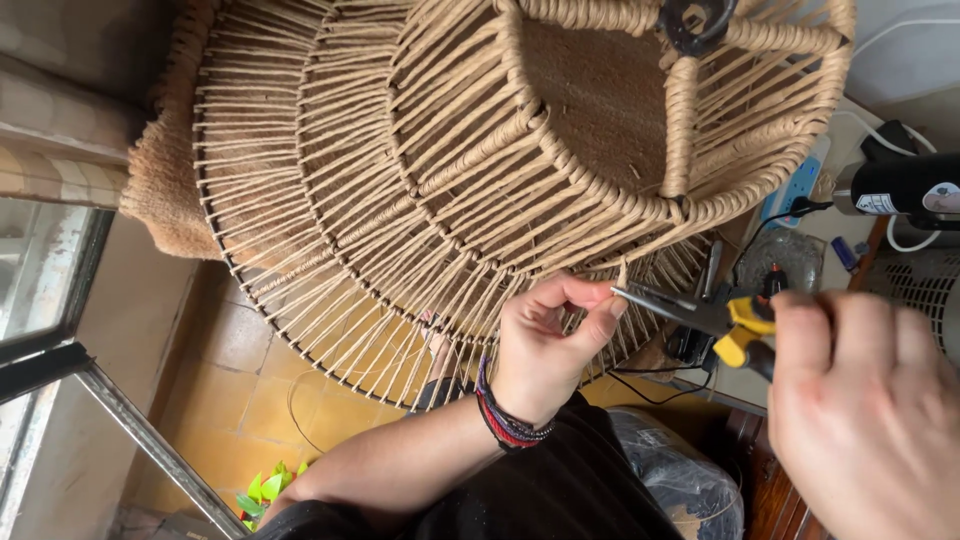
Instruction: Repairing a wicker lampshade by trimming strands with pliers and applying hot glue
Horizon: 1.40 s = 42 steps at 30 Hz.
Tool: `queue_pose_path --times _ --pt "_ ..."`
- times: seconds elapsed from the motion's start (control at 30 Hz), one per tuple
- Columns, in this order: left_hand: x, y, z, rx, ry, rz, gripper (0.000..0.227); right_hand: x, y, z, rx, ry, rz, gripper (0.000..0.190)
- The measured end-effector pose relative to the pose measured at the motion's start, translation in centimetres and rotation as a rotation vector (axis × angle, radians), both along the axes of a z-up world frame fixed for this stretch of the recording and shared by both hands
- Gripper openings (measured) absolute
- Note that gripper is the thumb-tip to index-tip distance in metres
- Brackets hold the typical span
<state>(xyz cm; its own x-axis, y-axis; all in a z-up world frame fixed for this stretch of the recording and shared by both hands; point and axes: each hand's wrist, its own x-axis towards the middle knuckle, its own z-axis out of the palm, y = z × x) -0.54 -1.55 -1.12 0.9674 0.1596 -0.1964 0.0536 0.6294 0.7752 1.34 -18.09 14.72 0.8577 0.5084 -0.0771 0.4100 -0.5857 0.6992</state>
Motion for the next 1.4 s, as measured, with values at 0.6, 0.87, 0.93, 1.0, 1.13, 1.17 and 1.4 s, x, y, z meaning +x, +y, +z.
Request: queue_pose_path --times 0.6,0.87,0.93,1.0,1.13,1.17,1.4 --pt "0.5 0.5 0.1 0.128 -0.059 -0.017 0.009 0.7 -0.9 -0.9 -0.061 0.164 -0.161 0.035" --pt "0.4 2.3 1.4 0.060 -0.091 -0.093 0.022 2.4 -1.4 -0.6 0.118 0.504 -0.420 0.063" --pt "0.4 3.4 2.0 0.100 -0.110 -0.151 0.029 2.2 -2.0 -1.0 0.143 0.564 -0.497 0.066" --pt "0.3 4.1 2.0 0.190 -0.146 -0.175 0.019 1.8 -2.9 -1.7 0.303 0.600 -0.395 0.055" --pt "0.5 6.2 2.7 0.136 -0.091 -0.222 0.001 0.5 -4.3 -4.7 0.427 0.623 -0.392 0.050" --pt "0.6 6.7 3.0 0.210 -0.091 -0.246 0.006 0.2 -4.6 -5.4 0.519 0.642 -0.382 0.051" --pt "0.6 6.1 6.0 1.196 -0.292 0.039 0.019 -2.6 -5.9 -8.8 0.888 0.653 -0.283 0.037"
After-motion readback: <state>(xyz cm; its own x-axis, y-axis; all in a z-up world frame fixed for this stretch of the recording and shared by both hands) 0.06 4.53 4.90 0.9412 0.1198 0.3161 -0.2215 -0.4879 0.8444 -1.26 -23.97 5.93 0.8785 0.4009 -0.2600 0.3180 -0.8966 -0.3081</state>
